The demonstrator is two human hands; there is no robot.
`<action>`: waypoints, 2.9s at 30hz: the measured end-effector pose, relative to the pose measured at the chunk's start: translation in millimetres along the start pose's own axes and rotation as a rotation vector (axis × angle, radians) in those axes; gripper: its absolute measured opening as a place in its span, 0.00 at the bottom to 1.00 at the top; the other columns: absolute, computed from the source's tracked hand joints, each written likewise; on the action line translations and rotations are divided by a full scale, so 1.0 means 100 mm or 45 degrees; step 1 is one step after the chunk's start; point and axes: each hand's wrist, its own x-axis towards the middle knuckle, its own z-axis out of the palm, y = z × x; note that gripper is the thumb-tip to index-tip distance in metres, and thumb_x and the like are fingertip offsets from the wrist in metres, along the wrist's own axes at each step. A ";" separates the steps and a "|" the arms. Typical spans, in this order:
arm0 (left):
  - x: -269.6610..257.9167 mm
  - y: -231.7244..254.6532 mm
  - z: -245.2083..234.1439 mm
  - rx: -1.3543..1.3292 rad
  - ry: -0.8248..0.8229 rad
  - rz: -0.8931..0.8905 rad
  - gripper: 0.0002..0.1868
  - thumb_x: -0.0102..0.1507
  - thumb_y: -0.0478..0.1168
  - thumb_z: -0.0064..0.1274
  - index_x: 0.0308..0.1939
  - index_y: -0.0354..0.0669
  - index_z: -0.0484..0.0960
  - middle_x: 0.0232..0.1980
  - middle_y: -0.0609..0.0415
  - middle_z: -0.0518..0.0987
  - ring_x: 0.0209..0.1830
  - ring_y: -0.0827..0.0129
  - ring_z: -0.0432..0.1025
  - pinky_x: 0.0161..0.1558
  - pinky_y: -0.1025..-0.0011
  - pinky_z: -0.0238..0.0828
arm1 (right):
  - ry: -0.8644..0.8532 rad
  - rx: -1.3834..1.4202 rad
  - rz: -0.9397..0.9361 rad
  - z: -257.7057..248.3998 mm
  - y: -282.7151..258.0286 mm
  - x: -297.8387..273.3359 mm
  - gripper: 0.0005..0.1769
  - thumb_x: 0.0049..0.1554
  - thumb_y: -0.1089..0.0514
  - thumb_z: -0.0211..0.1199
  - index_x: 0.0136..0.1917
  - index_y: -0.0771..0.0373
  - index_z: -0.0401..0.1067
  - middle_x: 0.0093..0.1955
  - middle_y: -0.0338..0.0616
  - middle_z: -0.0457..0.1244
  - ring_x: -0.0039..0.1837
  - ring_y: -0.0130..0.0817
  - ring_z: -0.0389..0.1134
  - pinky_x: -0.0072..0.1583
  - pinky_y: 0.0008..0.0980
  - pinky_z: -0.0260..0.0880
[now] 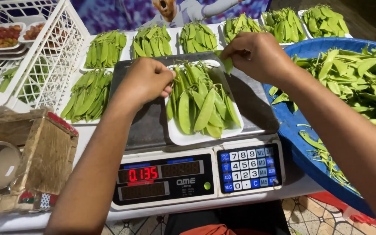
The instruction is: Sorting green beans from a large basin into individual foam trays and weighing them on a digital scale to reach a target weight.
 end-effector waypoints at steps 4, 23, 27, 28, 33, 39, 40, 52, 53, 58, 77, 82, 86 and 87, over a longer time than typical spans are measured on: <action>-0.02 0.03 -0.01 -0.059 -0.005 -0.018 0.09 0.70 0.42 0.54 0.38 0.45 0.84 0.38 0.55 0.85 0.36 0.78 0.78 0.47 0.77 0.79 | -0.081 -0.222 -0.195 0.07 0.05 0.01 0.12 0.58 0.75 0.61 0.54 0.72 0.81 0.52 0.58 0.69 0.48 0.52 0.73 0.51 0.40 0.78; -0.03 0.01 -0.01 -0.163 -0.044 -0.025 0.06 0.70 0.38 0.53 0.43 0.43 0.84 0.40 0.55 0.83 0.37 0.77 0.76 0.43 0.83 0.78 | -0.361 0.032 0.664 0.16 -0.17 0.23 0.19 0.60 0.67 0.60 0.65 0.61 0.69 0.61 0.52 0.66 0.59 0.46 0.68 0.55 0.42 0.74; -0.05 0.02 -0.02 -0.200 -0.044 -0.045 0.06 0.70 0.38 0.53 0.43 0.42 0.84 0.39 0.55 0.82 0.35 0.77 0.75 0.41 0.84 0.77 | -0.409 0.115 0.921 0.10 -0.29 0.26 0.14 0.61 0.62 0.64 0.61 0.59 0.73 0.53 0.48 0.69 0.49 0.42 0.71 0.50 0.42 0.74; -0.05 0.02 -0.02 -0.201 -0.043 -0.047 0.06 0.70 0.38 0.53 0.43 0.42 0.84 0.39 0.55 0.82 0.35 0.77 0.75 0.41 0.84 0.77 | -0.411 0.115 0.920 0.11 -0.26 0.27 0.14 0.61 0.62 0.64 0.61 0.59 0.73 0.53 0.48 0.69 0.49 0.42 0.71 0.50 0.42 0.74; -0.04 0.01 -0.01 -0.168 -0.032 -0.035 0.06 0.70 0.39 0.53 0.44 0.44 0.84 0.40 0.56 0.83 0.38 0.77 0.77 0.47 0.80 0.79 | -0.200 0.463 1.079 0.09 -0.20 0.30 0.05 0.61 0.64 0.66 0.52 0.64 0.74 0.42 0.48 0.68 0.39 0.32 0.68 0.41 0.27 0.74; -0.03 0.00 -0.01 -0.191 -0.037 -0.025 0.06 0.70 0.38 0.53 0.44 0.42 0.84 0.40 0.55 0.83 0.37 0.76 0.77 0.44 0.82 0.79 | -0.304 0.424 1.004 0.16 -0.33 0.30 0.03 0.61 0.67 0.64 0.49 0.68 0.74 0.41 0.50 0.69 0.39 0.34 0.69 0.42 0.26 0.74; -0.03 -0.01 -0.01 -0.191 -0.035 -0.027 0.06 0.70 0.38 0.53 0.44 0.42 0.84 0.40 0.55 0.83 0.37 0.76 0.77 0.44 0.82 0.79 | -0.305 0.425 1.002 0.15 -0.33 0.31 0.03 0.61 0.67 0.64 0.49 0.68 0.74 0.41 0.50 0.69 0.39 0.34 0.69 0.42 0.26 0.74; 0.03 -0.08 0.03 -0.132 0.035 0.053 0.08 0.69 0.40 0.53 0.45 0.44 0.86 0.40 0.53 0.87 0.36 0.76 0.81 0.46 0.77 0.81 | -0.419 0.184 0.899 0.06 -0.41 0.19 0.06 0.63 0.60 0.65 0.47 0.64 0.79 0.36 0.46 0.67 0.35 0.34 0.64 0.40 0.33 0.65; 0.04 -0.12 0.04 -0.101 0.089 0.112 0.07 0.69 0.39 0.52 0.43 0.44 0.85 0.39 0.53 0.87 0.34 0.76 0.83 0.42 0.77 0.82 | -0.402 0.192 0.946 0.03 -0.47 0.16 0.07 0.65 0.59 0.63 0.50 0.64 0.77 0.38 0.46 0.67 0.37 0.34 0.64 0.40 0.32 0.65; 0.04 -0.26 0.13 0.159 0.277 0.317 0.12 0.69 0.32 0.50 0.30 0.49 0.76 0.37 0.58 0.83 0.45 0.73 0.82 0.37 0.78 0.81 | -0.400 0.209 0.938 -0.16 -0.59 -0.12 0.08 0.68 0.60 0.56 0.51 0.66 0.74 0.43 0.49 0.67 0.41 0.36 0.67 0.42 0.31 0.71; -0.58 0.12 0.53 0.581 0.082 0.521 0.14 0.66 0.43 0.60 0.47 0.40 0.74 0.33 0.53 0.78 0.31 0.60 0.76 0.35 0.58 0.77 | -0.379 0.261 1.019 -0.16 -0.82 -0.47 0.07 0.63 0.64 0.59 0.51 0.67 0.76 0.35 0.51 0.70 0.36 0.39 0.69 0.42 0.36 0.71; -0.60 0.10 0.55 0.536 0.034 0.489 0.16 0.67 0.44 0.60 0.51 0.40 0.73 0.32 0.56 0.76 0.28 0.67 0.74 0.33 0.65 0.78 | -0.285 0.326 1.016 0.02 -0.66 -0.47 0.04 0.62 0.65 0.61 0.50 0.66 0.76 0.37 0.50 0.72 0.38 0.39 0.73 0.44 0.37 0.74; -0.60 0.07 0.51 0.250 0.066 0.565 0.13 0.60 0.40 0.60 0.45 0.41 0.78 0.38 0.38 0.84 0.45 0.36 0.80 0.45 0.43 0.78 | -0.109 0.332 0.819 0.17 -0.49 -0.53 0.06 0.54 0.64 0.66 0.47 0.65 0.78 0.33 0.49 0.69 0.28 0.40 0.72 0.37 0.36 0.73; -0.62 0.07 0.47 0.156 0.043 0.545 0.12 0.60 0.39 0.59 0.45 0.40 0.79 0.37 0.40 0.85 0.44 0.38 0.81 0.45 0.45 0.79 | -0.090 0.397 0.851 0.17 -0.56 -0.54 0.06 0.54 0.64 0.66 0.46 0.65 0.78 0.33 0.49 0.69 0.28 0.39 0.72 0.37 0.36 0.73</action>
